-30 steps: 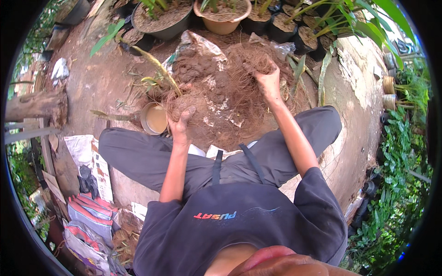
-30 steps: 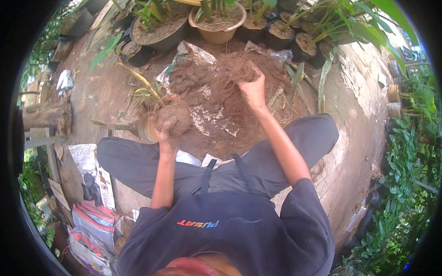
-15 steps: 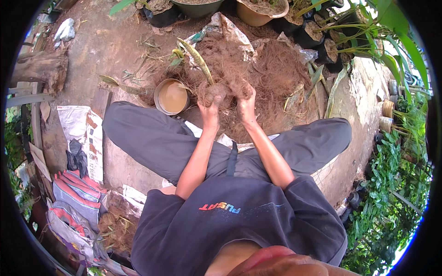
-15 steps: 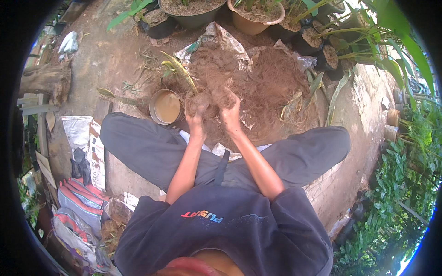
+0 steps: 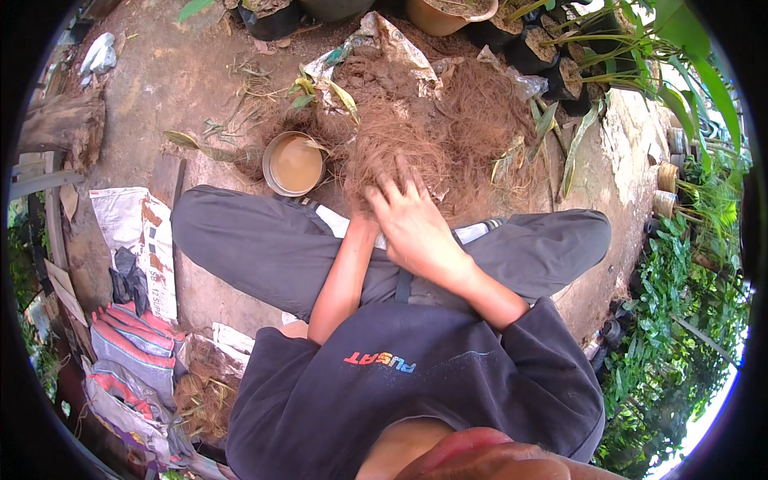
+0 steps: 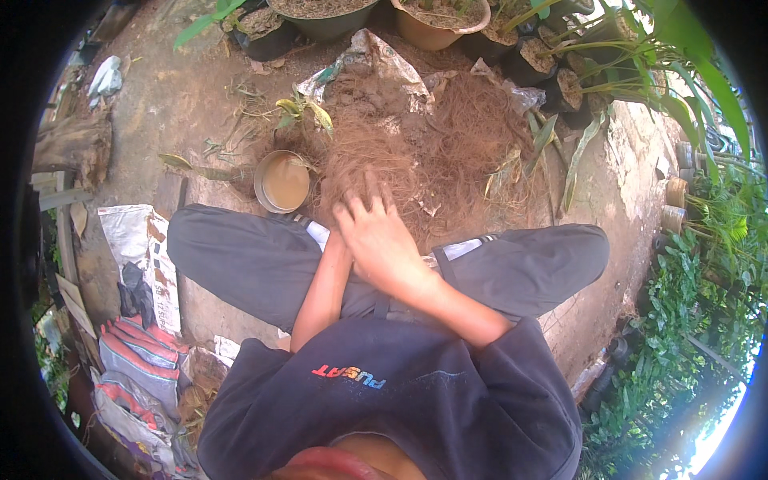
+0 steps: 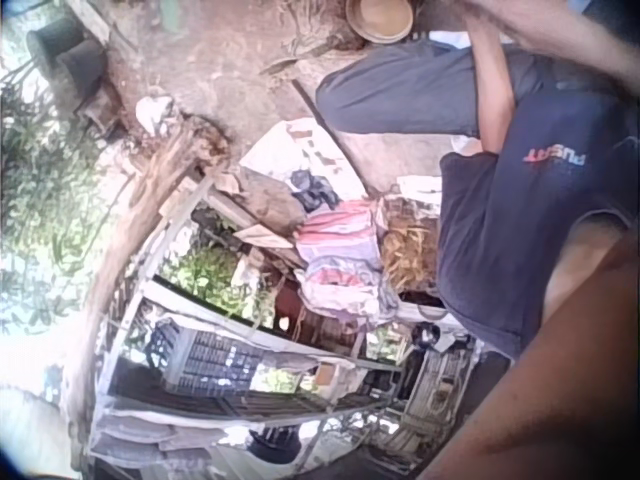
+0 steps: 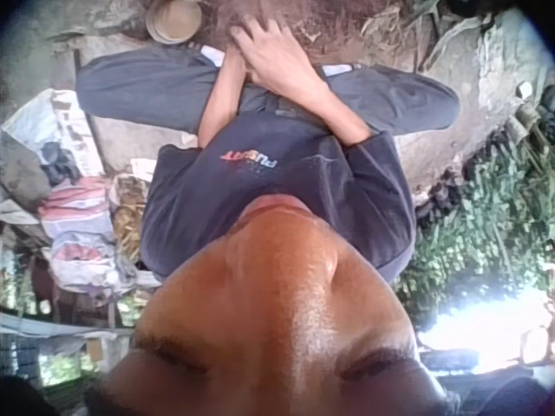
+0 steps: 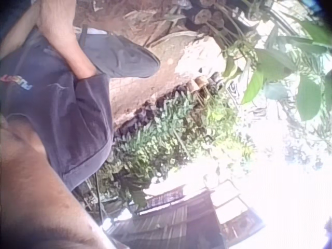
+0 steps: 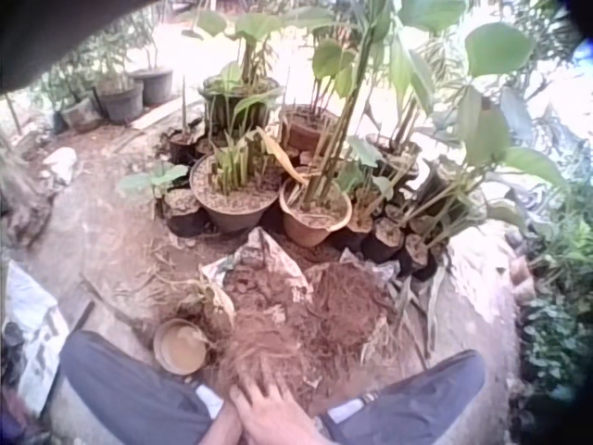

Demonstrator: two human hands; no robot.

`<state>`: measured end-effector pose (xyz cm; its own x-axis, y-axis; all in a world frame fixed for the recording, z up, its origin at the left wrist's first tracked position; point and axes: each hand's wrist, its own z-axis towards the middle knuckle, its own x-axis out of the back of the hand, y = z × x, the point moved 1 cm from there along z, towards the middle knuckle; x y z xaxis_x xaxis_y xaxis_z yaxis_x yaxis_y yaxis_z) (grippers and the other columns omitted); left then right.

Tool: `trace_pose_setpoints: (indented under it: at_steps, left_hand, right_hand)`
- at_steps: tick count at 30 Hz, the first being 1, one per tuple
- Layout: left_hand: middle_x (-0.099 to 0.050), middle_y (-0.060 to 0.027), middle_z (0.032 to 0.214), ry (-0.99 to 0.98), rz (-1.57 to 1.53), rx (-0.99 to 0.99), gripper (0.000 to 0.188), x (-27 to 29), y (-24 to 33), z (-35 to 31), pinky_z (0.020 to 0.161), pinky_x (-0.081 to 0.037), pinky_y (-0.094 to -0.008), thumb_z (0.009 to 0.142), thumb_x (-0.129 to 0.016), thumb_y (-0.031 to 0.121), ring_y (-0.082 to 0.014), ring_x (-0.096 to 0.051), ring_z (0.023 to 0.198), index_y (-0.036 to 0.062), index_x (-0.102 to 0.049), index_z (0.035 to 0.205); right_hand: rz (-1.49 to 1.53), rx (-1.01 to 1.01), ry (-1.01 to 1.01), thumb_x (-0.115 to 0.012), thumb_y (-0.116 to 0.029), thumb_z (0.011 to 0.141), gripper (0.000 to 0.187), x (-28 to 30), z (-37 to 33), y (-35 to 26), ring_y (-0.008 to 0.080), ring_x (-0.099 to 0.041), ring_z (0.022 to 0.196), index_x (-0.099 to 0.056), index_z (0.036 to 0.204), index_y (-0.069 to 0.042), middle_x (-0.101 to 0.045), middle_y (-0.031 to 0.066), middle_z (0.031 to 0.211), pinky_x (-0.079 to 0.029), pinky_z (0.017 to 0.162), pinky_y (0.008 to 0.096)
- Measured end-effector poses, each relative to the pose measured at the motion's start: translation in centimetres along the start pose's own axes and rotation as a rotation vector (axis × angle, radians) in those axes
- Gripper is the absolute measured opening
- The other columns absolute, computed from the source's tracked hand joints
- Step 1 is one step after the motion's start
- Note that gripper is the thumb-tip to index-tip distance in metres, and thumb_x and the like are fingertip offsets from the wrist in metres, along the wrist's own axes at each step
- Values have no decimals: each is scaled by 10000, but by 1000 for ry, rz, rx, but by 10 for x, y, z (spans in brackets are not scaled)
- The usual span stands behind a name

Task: The person sits on the ground and repeatedly scoops soil and fibrous material from a pile, compressing it into small balls by hand. They occasionally use a long leaf to assist in gathering or shaping the material. The formed soil balls are placed into a nearby container.

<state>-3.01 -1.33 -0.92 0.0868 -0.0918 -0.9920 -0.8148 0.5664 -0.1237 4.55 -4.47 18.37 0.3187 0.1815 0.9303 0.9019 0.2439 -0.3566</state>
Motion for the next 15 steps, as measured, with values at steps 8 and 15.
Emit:
trace_pose_setpoints:
  at_steps: [8,15]
  left_hand:
    - [-461,-140,1388,203,287,46,663,-14,5,6,1062,-374,-455,876,-540,478,-303,-449,1266,81,-410,1390]
    - [-471,-142,1379,268,570,-28,690,-6,9,14,1044,-403,-448,859,-580,462,-301,-467,1253,67,-398,1395]
  right_hand:
    - [215,52,112,-696,-304,775,386,93,-13,-1,324,-613,955,-643,1066,-56,-626,142,1096,-481,815,383]
    - [725,368,949,-774,-363,732,391,99,-31,44,177,-596,656,-653,774,6,-652,96,764,-435,540,301]
